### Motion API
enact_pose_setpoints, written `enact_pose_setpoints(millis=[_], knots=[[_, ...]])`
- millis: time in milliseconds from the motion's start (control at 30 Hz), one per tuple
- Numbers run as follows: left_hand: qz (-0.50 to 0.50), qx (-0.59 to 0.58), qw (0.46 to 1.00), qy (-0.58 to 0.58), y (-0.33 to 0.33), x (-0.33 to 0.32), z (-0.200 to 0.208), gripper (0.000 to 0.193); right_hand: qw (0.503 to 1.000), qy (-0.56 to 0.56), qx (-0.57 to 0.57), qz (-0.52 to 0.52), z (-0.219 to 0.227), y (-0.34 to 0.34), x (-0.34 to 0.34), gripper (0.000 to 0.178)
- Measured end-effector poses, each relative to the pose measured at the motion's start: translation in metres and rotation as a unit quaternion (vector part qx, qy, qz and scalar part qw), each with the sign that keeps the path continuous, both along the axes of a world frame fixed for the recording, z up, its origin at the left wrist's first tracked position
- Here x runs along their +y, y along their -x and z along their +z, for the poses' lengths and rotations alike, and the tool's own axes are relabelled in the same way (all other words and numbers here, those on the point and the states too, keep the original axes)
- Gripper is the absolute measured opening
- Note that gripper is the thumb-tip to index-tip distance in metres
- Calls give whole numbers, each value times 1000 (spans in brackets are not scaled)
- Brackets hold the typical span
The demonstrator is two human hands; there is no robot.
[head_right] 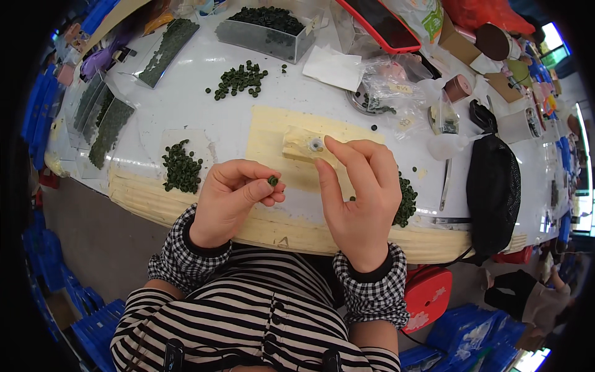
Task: Manually assembling small green and black plastic toy components at a workbench.
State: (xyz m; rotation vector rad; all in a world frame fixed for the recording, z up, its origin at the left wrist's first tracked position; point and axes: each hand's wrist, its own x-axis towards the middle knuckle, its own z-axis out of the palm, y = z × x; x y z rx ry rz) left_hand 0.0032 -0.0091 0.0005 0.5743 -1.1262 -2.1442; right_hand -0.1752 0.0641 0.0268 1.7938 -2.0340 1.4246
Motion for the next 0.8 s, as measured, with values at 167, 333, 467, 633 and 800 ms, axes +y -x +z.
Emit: enact_pose_setpoints(millis=[167,333,467,633,800], knots=[[-49,69,992,-90,-2,-3,-7,20,999,-15,38,10,-2,3,-12,20],[-83,98,982,-139,-3,-4,-10,22,995,88,-5,-40,12,-3,-2,11],[-99,110,976,-157,-4,-3,-11,22,984,121,-124,51,20,-9,9,7],[-107,110,975,-158,-2,-4,-11,23,938,82,-288,173,9,-19,5,10],[-108,120,973,-163,-3,-3,-11,22,957,38,-229,172,10,-20,2,21]])
